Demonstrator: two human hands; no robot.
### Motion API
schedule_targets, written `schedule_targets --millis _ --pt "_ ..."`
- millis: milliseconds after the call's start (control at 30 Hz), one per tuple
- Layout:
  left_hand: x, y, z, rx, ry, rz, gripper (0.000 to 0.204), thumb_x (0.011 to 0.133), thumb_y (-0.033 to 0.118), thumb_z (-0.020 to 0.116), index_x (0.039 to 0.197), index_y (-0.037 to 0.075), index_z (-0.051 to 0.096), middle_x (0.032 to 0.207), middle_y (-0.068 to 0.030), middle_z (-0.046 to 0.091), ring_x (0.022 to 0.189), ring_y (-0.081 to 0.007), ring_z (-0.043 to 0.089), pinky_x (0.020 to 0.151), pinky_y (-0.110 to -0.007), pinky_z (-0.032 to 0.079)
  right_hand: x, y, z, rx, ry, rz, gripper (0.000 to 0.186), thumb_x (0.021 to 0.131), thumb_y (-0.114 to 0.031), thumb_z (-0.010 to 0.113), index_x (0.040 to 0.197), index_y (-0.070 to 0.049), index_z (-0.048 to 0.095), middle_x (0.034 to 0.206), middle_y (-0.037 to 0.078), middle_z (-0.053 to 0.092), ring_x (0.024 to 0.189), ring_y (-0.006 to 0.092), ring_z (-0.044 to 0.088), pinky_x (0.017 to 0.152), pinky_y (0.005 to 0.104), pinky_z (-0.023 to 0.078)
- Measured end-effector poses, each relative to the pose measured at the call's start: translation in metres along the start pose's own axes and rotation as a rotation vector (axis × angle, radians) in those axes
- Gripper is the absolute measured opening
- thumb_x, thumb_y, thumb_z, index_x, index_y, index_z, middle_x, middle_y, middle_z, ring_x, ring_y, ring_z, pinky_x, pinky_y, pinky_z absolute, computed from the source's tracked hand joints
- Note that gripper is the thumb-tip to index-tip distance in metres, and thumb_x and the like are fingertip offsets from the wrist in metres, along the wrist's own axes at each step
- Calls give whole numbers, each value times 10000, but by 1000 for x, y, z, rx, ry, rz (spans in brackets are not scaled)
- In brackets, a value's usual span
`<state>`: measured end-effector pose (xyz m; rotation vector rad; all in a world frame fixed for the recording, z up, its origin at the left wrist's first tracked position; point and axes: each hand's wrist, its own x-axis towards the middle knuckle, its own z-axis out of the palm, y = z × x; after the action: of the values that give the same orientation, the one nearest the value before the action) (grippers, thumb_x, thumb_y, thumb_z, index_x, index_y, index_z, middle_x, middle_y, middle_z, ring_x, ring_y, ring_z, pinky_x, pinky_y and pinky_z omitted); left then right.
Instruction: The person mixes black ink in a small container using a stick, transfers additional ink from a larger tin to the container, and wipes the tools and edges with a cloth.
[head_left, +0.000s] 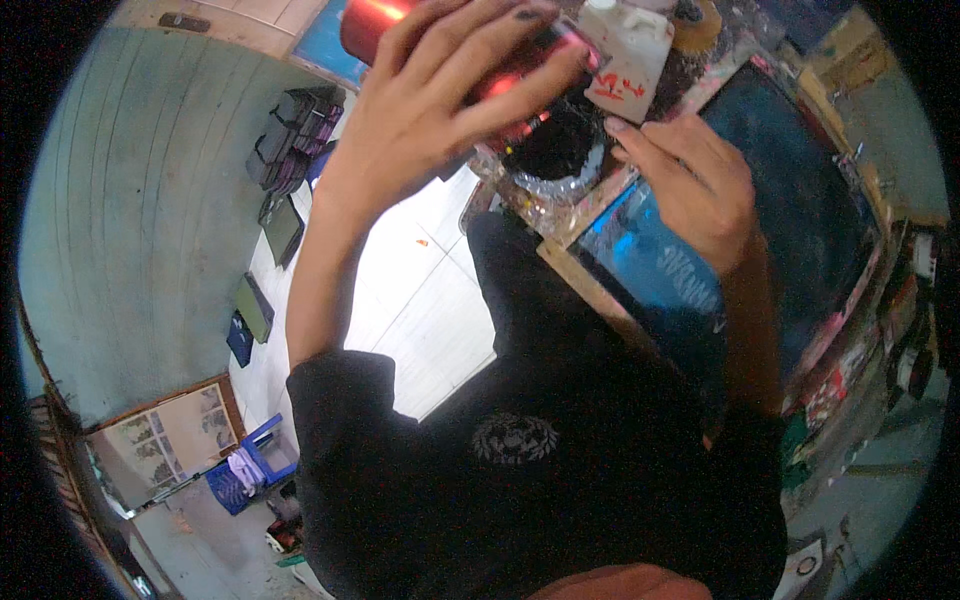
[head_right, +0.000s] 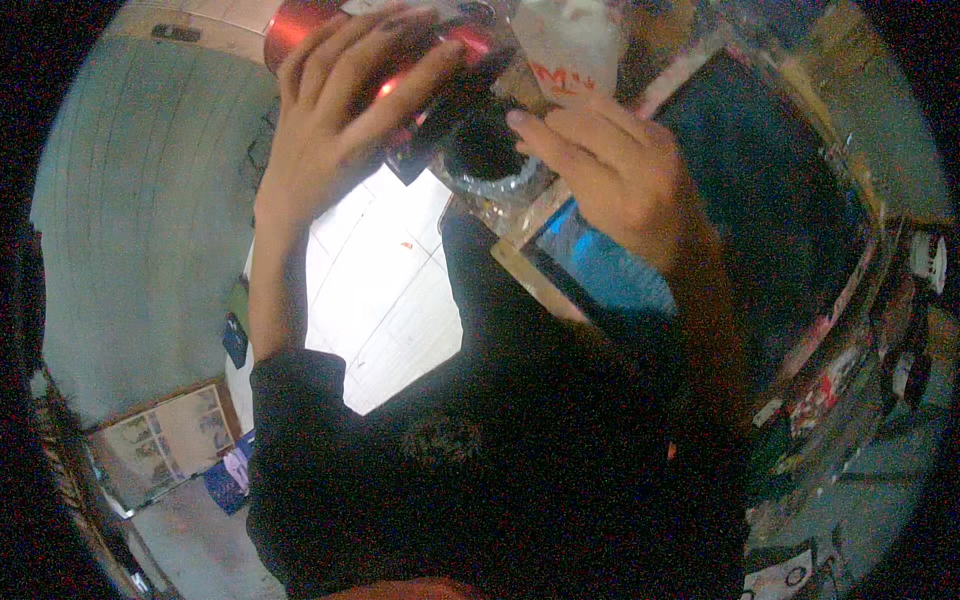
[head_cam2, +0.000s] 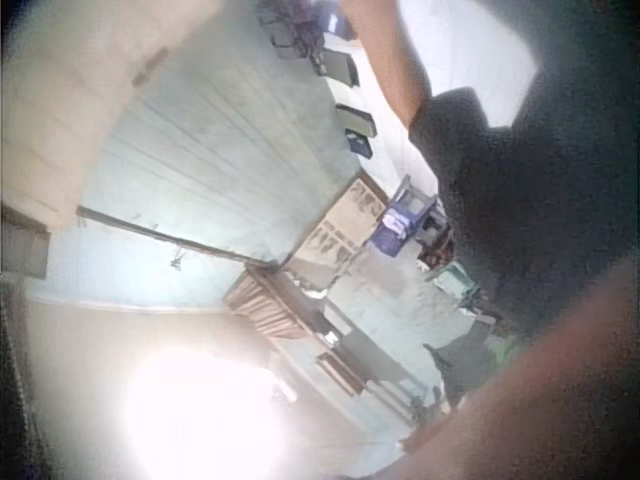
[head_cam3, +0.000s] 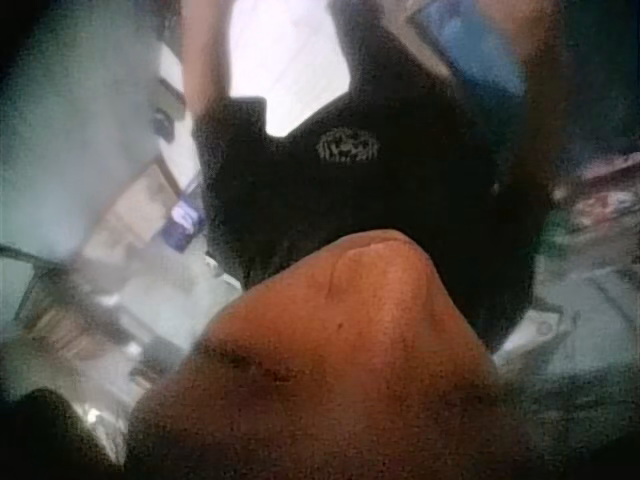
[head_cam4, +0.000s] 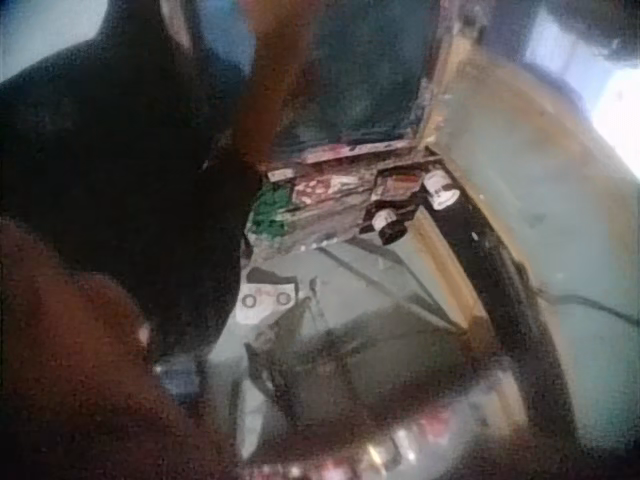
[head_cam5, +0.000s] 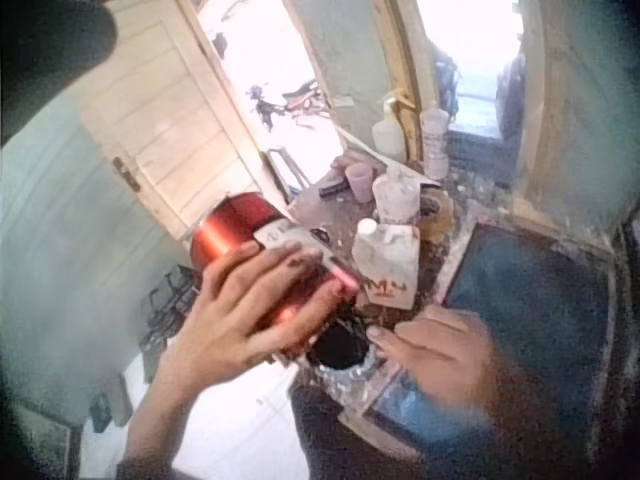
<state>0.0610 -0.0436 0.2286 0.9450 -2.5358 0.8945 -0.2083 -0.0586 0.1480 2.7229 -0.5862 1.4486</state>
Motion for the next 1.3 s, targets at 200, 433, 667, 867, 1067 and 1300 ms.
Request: schedule_targets --millis 200,433,667,867,1067,1300 --pt "6 -1 -2 58 -82 87 573 888 200 647 1449 242 538 1419 -92 553 1289 -263 536 1121 -475 375 -14 -9 -23 10 10 -92 415 653 69 814 1060 62 733 875 96 637 707 209 617 599 310 509" --pt "5 0 -2 53 -73 102 566 900 143 589 1455 231 525 1395 -113 558 1268 -288 546 1118 -485 376 -23 -7 -31 -40 33 -110 432 655 49 811 1077 69 719 878 98 646 724 207 621 611 307 518" --pt "5 0 2 47 -62 115 573 903 129 577 1463 227 510 1399 -110 556 1265 -287 547 1123 -482 380 -24 -6 -36 1 -70 -111 427 673 56 797 1092 60 716 869 97 642 745 216 617 623 313 515" --pt "2 5 2 44 -83 117 576 902 130 582 1466 220 503 1391 -112 560 1257 -290 549 1119 -479 386 -26 -4 -44 -14 -73 -129 429 674 62 788 1096 74 711 869 106 639 737 227 611 616 322 509" --pt "-3 2 6 22 -71 111 576 905 141 582 1469 216 496 1380 -117 563 1253 -293 549 1113 -478 387 -21 -3 -41 -50 -123 -116 454 697 -92 656 1127 45 708 913 107 660 826 252 640 729 358 564" --pt "-5 4 2 -29 -162 25 555 914 176 606 1463 209 525 1383 -125 559 1259 -300 540 1112 -480 384 -29 -6 -46 -25 -121 -144 433 681 54 780 1107 79 704 875 103 639 725 233 602 603 329 497"
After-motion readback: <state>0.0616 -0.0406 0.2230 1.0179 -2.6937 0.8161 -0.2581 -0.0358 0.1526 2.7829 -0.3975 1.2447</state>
